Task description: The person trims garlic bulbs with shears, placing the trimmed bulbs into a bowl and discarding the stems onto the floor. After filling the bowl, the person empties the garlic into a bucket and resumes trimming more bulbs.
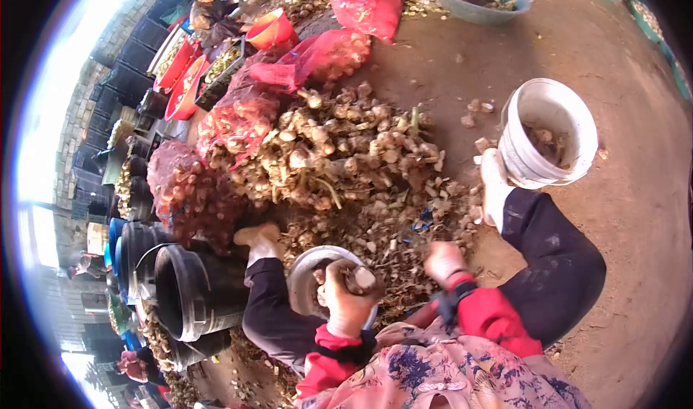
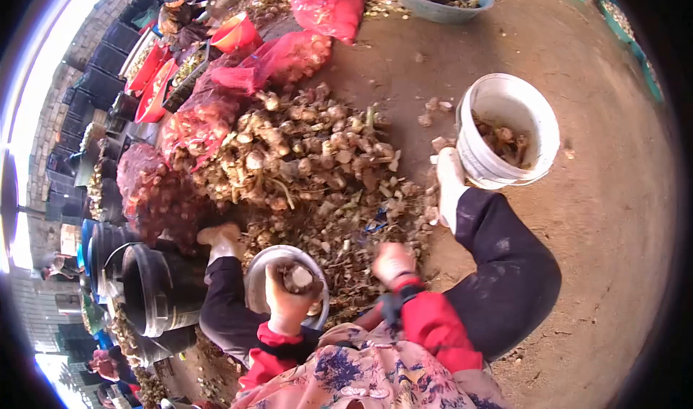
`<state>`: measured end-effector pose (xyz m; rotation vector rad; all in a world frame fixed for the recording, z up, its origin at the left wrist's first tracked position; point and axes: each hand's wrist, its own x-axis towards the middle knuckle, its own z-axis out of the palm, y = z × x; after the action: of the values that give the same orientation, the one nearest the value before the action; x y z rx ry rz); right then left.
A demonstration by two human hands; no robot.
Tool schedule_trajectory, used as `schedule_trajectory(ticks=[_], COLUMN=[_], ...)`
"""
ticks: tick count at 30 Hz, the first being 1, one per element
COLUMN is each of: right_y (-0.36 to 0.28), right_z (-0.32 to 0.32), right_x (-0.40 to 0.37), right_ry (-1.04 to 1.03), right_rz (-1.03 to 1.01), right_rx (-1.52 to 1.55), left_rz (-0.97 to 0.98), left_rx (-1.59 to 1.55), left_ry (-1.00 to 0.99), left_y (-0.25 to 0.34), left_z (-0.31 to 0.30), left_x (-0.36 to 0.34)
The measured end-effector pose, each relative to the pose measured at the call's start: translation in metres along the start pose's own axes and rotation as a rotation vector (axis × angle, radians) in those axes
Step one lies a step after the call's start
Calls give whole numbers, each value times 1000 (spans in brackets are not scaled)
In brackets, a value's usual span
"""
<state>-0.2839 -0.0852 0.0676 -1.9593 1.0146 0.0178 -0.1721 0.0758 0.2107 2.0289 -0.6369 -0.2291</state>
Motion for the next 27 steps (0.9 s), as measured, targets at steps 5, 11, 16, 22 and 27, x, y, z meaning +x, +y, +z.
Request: schedule_trajectory(ticks=[5, 11, 16, 22, 27], right_y=[4, -79, -88, 12, 5], right_z=[32, 23, 24, 64, 67], right_x=[29, -24, -20, 9, 30], right_ry=[281, -52, -48, -276, -111], right_rz=[49, -421, -499, 240, 420], right_rx=[250, 464, 468, 153, 820], left_rz=[-355, -352, -391, -448, -507], left_rx=[-481, -1238, -1413, -1422, 350], left_ry=[-25, -118, -93, -142, -258], left_y=[-33, -30, -35, -1, -93], left_z=[-28, -26, -9, -41, -90], left_x=[14, 28, 15, 6, 27])
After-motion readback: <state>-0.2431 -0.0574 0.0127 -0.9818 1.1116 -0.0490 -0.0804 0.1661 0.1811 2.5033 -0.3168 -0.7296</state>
